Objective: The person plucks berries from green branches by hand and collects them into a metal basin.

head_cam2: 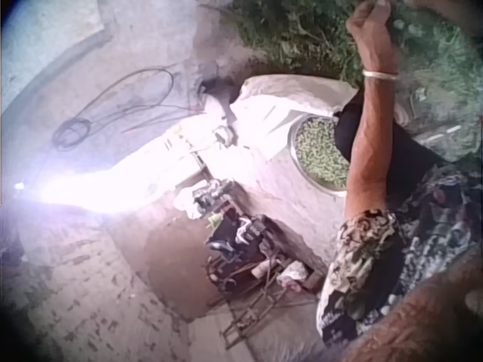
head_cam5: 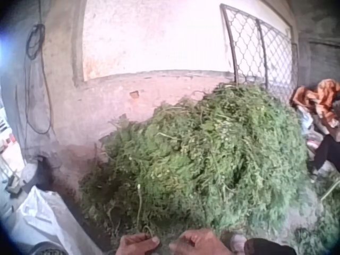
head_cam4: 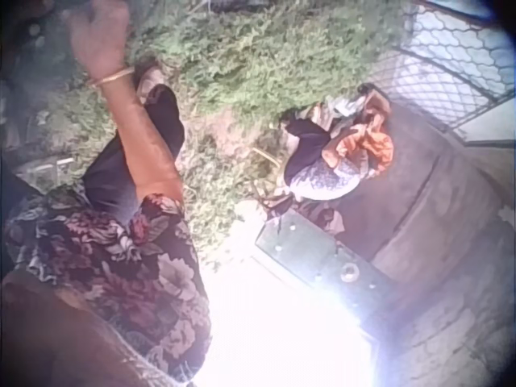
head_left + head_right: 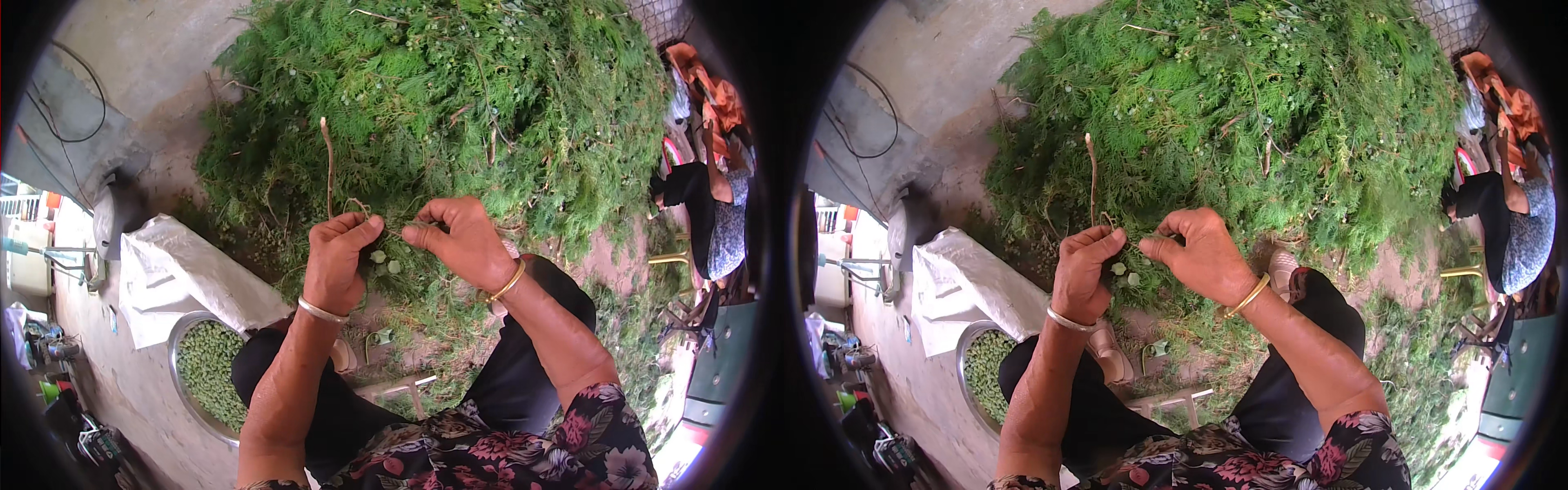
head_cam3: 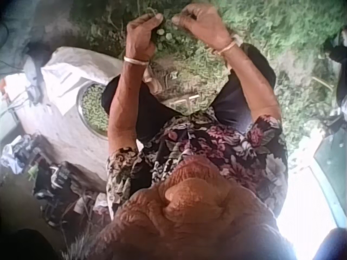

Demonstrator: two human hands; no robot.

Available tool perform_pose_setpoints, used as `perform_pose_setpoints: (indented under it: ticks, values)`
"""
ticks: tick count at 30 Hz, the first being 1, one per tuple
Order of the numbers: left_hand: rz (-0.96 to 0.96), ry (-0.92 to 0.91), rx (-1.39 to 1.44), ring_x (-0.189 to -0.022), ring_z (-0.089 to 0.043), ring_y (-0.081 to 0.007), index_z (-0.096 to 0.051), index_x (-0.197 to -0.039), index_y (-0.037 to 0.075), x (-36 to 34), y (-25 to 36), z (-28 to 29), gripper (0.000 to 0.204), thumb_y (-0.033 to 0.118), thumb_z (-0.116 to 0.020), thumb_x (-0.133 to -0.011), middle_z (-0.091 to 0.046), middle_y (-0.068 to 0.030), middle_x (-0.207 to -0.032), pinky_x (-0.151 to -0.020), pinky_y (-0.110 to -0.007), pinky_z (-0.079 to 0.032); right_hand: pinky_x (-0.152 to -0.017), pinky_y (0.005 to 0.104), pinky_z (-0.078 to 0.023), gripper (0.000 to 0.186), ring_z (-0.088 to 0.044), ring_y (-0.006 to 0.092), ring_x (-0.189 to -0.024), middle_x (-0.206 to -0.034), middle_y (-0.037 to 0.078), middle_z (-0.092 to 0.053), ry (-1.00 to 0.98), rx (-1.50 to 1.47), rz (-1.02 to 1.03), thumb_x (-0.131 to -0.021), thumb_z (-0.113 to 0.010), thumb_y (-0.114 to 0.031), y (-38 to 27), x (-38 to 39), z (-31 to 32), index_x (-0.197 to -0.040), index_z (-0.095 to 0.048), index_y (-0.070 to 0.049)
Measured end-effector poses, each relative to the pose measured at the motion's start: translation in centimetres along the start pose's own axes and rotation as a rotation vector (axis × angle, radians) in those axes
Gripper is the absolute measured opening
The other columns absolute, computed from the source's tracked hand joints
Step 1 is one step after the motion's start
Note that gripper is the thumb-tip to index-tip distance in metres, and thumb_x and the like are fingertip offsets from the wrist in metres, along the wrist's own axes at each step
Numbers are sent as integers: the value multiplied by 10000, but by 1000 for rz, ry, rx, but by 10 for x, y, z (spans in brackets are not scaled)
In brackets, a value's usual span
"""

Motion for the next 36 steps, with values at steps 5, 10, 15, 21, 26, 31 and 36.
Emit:
perform_pose_setpoints:
  ticks: [5,10,15,21,26,31,36]
  values:
    - [-83,161,107,-588,-565,-119,-615,-863,0,-17,14,23,72,68,-612,-886,-606,-32,-726,-541,-248,-469,-414,177,-359,127,-532,91,-546,-733,75,-622,-23,-666,-320,-864,-640,-126,-8,3,16,-889,-611,-5]
    - [-86,74,196,-659,-600,-135,-611,-920,-16,-18,11,28,95,76,-588,-909,-630,-45,-799,-600,-274,-500,-405,184,-413,147,-556,92,-552,-788,87,-644,-122,-831,-505,-854,-628,-69,-7,7,8,-965,-611,26]
    - [-69,52,175,-694,-613,-137,-617,-936,-25,-15,4,16,111,80,-598,-907,-644,-54,-821,-648,-271,-511,-419,195,-417,202,-554,72,-553,-712,39,-634,-67,-653,-416,-793,-740,-117,1,8,-11,-893,-646,30]
    - [-75,-25,71,-654,-589,-97,-622,-928,-29,-9,-5,3,109,76,-609,-900,-641,-37,-797,-610,-244,-498,-434,204,-408,213,-540,75,-550,-711,35,-618,59,-483,-351,-797,-748,-114,8,3,-14,-888,-627,36]
    - [-56,-24,67,-599,-557,-74,-632,-884,-17,-2,-8,-4,103,85,-621,-894,-618,-17,-746,-551,-218,-472,-410,209,-389,206,-515,64,-509,-679,36,-619,83,-592,-353,-794,-755,-138,11,2,-14,-837,-646,32]
    - [-74,155,62,-567,-546,-97,-634,-873,-10,-7,3,5,89,78,-624,-887,-605,-12,-728,-524,-227,-461,-402,212,-371,174,-521,88,-497,-676,60,-618,-30,-697,-347,-819,-727,-125,6,5,-9,-827,-632,21]
    - [-165,375,100,-584,-566,-110,-653,-884,-37,-19,17,29,89,47,-622,-875,-618,-32,-743,-517,-238,-457,-402,229,-389,167,-570,172,-607,-796,152,-619,-31,-1071,-480,-886,-582,-137,3,0,6,-944,-584,20]
Point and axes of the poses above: each hand's wrist, its own x-axis away from the middle knuckle, its own z-axis out of the back of the hand, y = z × x, the point moved 1 cm from there along -x, towards the middle knuckle
